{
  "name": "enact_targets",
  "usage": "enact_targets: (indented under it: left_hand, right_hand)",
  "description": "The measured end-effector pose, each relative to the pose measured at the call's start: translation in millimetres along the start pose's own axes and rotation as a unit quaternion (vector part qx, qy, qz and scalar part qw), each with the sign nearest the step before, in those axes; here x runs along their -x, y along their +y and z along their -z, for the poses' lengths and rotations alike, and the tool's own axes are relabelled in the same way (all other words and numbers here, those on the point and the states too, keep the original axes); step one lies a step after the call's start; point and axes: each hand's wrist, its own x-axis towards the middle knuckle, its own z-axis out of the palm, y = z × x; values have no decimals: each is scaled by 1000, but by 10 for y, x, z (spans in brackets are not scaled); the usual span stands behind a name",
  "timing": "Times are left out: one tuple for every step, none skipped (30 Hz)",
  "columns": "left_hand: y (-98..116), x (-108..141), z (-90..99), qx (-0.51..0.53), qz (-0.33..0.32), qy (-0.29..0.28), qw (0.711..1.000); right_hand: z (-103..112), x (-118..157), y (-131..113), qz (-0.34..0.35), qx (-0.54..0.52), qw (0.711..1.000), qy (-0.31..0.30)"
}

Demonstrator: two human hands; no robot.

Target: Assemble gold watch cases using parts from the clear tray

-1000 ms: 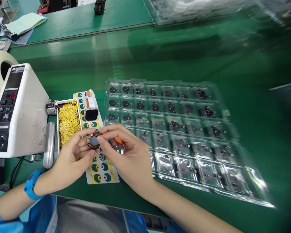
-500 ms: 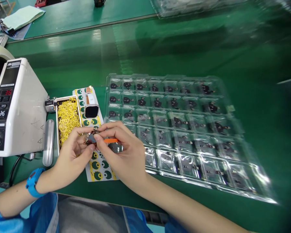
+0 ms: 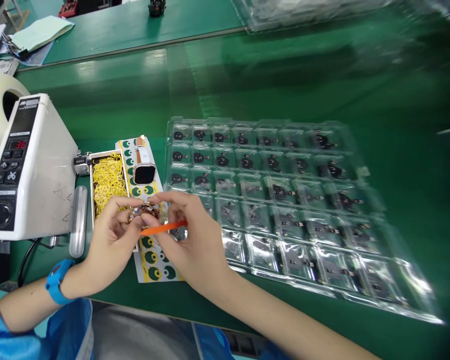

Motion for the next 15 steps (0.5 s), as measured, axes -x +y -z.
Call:
enact_targets:
  left_hand:
    - [5, 3, 1, 6, 0, -2, 1000]
    - [8, 8, 0, 11, 0, -5, 1000]
    - [10, 14, -1, 13, -1, -8, 1000]
    - [10, 21, -2, 8, -7, -9, 1000]
    - [11, 28, 0, -7, -16, -9, 1000]
    - [12, 33, 6, -31, -28, -8, 999]
    - [16, 35, 17, -67, -44, -11, 997]
    - [23, 33, 34, -113, -63, -19, 991]
    - [33, 25, 56, -167, -86, -28, 982]
    - [46, 13, 81, -224, -114, -36, 967]
    - [61, -2, 107, -279, -145, -41, 948]
    - [77, -19, 132, -326, -180, -43, 927]
    - [91, -34, 153, -361, -215, -40, 906]
    - [103, -46, 168, -384, -246, -35, 889]
    - [114, -52, 176, -395, -265, -32, 879]
  right_hand:
    - [21, -15, -1, -22, -18, 999, -33]
    - [43, -31, -3, -38, -39, 996, -67]
    - [65, -47, -7, -47, -60, 993, -92]
    - [86, -60, -12, -48, -76, 990, -107]
    - [104, -70, -18, -43, -83, 989, -111]
    - [119, -78, -24, -33, -83, 990, -104]
    - [130, -84, -28, -20, -76, 992, -94]
    - [138, -90, -30, -5, -66, 994, -84]
    - [141, -95, -29, 11, -52, 996, -78]
    - [140, -100, -25, 29, -37, 996, -78]
    - [136, -103, -19, 48, -19, 995, -81]
    - [129, -102, -13, 71, -1, 994, -84]
    - [122, -95, -8, 95, 18, 992, -83]
    - [116, -78, -6, 120, 35, 989, -74]
    - [115, -51, -8, 145, 50, 987, -53]
